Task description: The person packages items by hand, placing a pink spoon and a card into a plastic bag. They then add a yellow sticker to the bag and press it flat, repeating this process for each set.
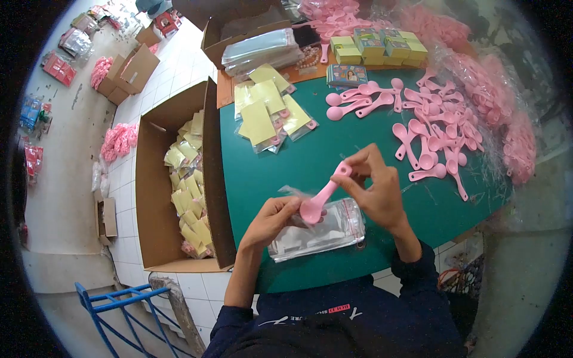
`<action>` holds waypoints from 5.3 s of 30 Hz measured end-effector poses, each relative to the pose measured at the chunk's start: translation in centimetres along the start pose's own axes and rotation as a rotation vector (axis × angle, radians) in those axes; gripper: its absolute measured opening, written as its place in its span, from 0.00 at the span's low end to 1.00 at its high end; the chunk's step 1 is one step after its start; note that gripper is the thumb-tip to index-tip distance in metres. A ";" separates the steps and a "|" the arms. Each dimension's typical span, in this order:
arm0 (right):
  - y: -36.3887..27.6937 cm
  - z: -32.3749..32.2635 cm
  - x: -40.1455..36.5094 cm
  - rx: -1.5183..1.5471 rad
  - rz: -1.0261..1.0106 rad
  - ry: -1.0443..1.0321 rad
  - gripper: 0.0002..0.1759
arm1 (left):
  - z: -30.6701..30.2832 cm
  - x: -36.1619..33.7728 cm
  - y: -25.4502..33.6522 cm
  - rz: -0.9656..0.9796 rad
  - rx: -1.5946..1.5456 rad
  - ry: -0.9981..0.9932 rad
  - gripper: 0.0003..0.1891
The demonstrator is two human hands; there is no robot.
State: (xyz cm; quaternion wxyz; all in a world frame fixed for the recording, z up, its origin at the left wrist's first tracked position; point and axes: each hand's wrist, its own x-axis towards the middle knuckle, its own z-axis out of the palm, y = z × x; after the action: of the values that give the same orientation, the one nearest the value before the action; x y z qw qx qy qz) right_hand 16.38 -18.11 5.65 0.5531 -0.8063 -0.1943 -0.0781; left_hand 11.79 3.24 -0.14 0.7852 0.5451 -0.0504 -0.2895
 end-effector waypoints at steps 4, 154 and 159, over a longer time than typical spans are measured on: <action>0.4 0.5 -0.2 0.050 -0.094 -0.168 0.13 | 1.4 0.4 0.9 0.130 -0.019 0.061 0.21; 1.3 3.8 -7.4 -0.170 -0.080 -0.410 0.15 | 3.4 -9.0 -2.8 -0.052 -0.343 0.004 0.15; 1.0 2.1 -6.9 -0.005 0.004 -0.489 0.10 | 4.0 -8.8 -3.4 0.023 0.237 0.341 0.13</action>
State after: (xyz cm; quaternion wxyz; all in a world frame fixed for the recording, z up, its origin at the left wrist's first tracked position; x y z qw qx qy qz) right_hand 10.30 -18.06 1.60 0.4877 -0.8031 -0.3205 0.1200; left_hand 1.58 3.57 0.57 0.7159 0.6743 0.0434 -0.1760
